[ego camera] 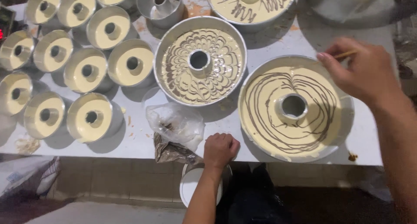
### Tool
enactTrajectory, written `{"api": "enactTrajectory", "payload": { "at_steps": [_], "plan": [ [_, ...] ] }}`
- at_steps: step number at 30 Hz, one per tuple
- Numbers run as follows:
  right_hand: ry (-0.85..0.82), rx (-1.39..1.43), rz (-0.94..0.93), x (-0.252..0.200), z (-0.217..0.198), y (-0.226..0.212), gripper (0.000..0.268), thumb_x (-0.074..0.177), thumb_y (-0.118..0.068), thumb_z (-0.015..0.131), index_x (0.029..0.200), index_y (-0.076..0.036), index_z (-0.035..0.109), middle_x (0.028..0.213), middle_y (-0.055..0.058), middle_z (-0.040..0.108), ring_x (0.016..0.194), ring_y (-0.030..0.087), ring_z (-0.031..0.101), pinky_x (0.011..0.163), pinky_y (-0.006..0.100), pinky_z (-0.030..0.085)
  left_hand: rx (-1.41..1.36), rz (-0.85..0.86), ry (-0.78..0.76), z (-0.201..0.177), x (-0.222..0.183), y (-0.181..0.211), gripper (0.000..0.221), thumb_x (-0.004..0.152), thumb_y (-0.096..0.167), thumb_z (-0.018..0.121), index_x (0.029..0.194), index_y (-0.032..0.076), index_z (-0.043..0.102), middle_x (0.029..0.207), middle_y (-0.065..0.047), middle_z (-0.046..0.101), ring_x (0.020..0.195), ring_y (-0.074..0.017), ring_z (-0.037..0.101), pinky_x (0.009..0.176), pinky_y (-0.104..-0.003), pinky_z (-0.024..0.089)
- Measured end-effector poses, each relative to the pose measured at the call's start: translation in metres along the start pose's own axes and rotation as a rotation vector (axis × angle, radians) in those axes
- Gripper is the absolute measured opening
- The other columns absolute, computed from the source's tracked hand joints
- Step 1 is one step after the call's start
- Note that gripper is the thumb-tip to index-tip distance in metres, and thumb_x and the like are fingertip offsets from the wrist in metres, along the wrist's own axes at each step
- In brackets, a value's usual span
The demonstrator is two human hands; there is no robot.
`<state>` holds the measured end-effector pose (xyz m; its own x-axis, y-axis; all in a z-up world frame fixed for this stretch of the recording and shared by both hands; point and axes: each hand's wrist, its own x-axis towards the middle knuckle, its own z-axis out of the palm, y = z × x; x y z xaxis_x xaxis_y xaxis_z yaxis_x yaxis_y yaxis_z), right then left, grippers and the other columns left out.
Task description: Creating decorative swirl patterns on cake batter in multiple tins using a wooden stick
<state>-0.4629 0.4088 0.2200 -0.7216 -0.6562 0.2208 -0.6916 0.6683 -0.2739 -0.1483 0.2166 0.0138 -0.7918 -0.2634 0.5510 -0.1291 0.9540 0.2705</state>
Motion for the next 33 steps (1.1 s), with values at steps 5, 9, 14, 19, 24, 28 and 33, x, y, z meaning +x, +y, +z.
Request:
{"api": "enactTrajectory", "payload": {
  "at_steps": [5, 9, 14, 19, 24, 28, 33],
  "plan": [
    [-0.095, 0.202, -0.027, 0.015, 0.008, -0.019, 0.018, 0.108, -0.027, 0.07, 0.106, -0.01, 0.076, 0.094, 0.005, 0.077, 0.075, 0.019, 0.072, 0.065, 0.035, 0.057, -0.027, -0.126, -0.09, -0.002, 0.004, 0.008, 0.026, 0.076, 0.013, 0.062, 0.056, 0.013, 0.045, 0.05, -0.003, 0.042, 0.048, -0.0224, 0.043, 0.047, -0.039, 0.034],
    [-0.077, 0.184, -0.024, 0.02, 0.024, -0.021, 0.02, 0.108, -0.032, 0.068, 0.095, -0.017, 0.072, 0.091, -0.004, 0.075, 0.086, 0.018, 0.074, 0.064, 0.039, 0.047, 0.005, -0.072, -0.067, 0.001, 0.003, 0.005, 0.027, 0.078, 0.012, 0.065, 0.059, 0.014, 0.046, 0.052, -0.001, 0.043, 0.048, -0.0198, 0.041, 0.046, -0.034, 0.034],
    [-0.08, 0.129, -0.101, 0.013, 0.036, -0.019, 0.017, 0.108, -0.03, 0.067, 0.097, -0.017, 0.071, 0.092, -0.006, 0.075, 0.082, 0.016, 0.073, 0.056, 0.037, 0.045, 0.03, -0.04, -0.037, 0.0, 0.005, 0.006, 0.031, 0.076, 0.007, 0.064, 0.058, 0.015, 0.039, 0.05, 0.001, 0.033, 0.047, -0.0174, 0.033, 0.044, -0.033, 0.026],
    [-0.19, 0.071, -0.088, -0.015, 0.016, -0.037, 0.018, 0.107, -0.026, 0.065, 0.097, -0.015, 0.075, 0.082, 0.003, 0.075, 0.07, 0.023, 0.071, 0.058, 0.035, 0.05, 0.039, -0.095, -0.164, 0.001, 0.001, 0.003, 0.028, 0.084, 0.015, 0.064, 0.059, 0.015, 0.053, 0.05, -0.001, 0.046, 0.047, -0.017, 0.045, 0.047, -0.029, 0.036],
    [-0.196, 0.081, -0.081, -0.033, 0.01, -0.039, 0.016, 0.104, -0.021, 0.067, 0.093, -0.012, 0.075, 0.073, 0.008, 0.073, 0.065, 0.028, 0.071, 0.063, 0.037, 0.053, 0.063, -0.157, -0.287, 0.0, 0.0, 0.003, 0.033, 0.091, 0.023, 0.062, 0.059, 0.015, 0.065, 0.05, -0.003, 0.058, 0.047, -0.0164, 0.055, 0.05, -0.025, 0.043],
    [-0.186, 0.08, -0.065, -0.032, 0.011, -0.038, 0.018, 0.104, -0.024, 0.067, 0.091, -0.013, 0.075, 0.072, 0.007, 0.073, 0.063, 0.027, 0.07, 0.063, 0.036, 0.053, 0.045, -0.162, -0.272, -0.001, 0.002, 0.002, 0.032, 0.091, 0.023, 0.062, 0.06, 0.016, 0.065, 0.05, -0.003, 0.057, 0.047, -0.0164, 0.055, 0.05, -0.025, 0.043],
    [-0.173, 0.112, -0.051, -0.03, 0.002, -0.046, 0.019, 0.104, -0.022, 0.067, 0.089, -0.012, 0.074, 0.071, 0.007, 0.073, 0.065, 0.027, 0.07, 0.063, 0.034, 0.053, 0.057, -0.189, -0.314, -0.003, 0.0, 0.004, 0.034, 0.092, 0.025, 0.06, 0.06, 0.016, 0.065, 0.05, -0.002, 0.057, 0.047, -0.0144, 0.053, 0.05, -0.024, 0.042]
  ]
}}
